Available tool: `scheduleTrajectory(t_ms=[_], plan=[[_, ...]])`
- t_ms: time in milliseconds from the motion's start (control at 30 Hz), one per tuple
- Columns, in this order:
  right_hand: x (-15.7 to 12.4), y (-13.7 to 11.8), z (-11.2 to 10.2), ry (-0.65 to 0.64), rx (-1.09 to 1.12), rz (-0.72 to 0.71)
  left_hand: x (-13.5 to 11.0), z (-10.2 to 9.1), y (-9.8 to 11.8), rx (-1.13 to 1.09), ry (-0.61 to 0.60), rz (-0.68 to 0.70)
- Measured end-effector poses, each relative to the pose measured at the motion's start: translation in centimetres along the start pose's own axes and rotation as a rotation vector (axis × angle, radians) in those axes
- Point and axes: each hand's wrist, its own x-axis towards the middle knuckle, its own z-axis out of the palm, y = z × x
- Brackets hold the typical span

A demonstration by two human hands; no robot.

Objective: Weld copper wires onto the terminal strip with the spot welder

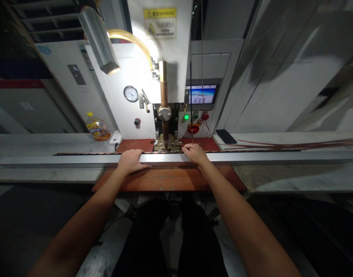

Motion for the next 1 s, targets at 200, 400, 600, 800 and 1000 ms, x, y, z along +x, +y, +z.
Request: scheduleTrajectory(t_ms=[200, 400, 600, 800, 1000], plan=[[-0.07, 0.13, -0.08, 0.004, -0.002, 0.005, 0.04, -0.02, 0.21, 0.0, -0.004, 0.0], [-0.16, 0.32, -0.09, 0.012, -0.009, 0.007, 0.02, -0.16, 0.44, 0.001, -0.006, -0.004], [-0.24, 0.38, -0.19, 0.019, 0.0, 0.007, 0.09, -0.28, 0.62, -0.02, -0.011, 0.002], [-0.22, 0.52, -0.16, 0.017, -0.002, 0.0, 0.13, -0.14, 0.71, -0.006, -0.002, 0.001], [-0.25, 0.58, -0.26, 0.019, 0.01, -0.003, 0.14, -0.15, 0.8, -0.005, -0.006, 0.01]])
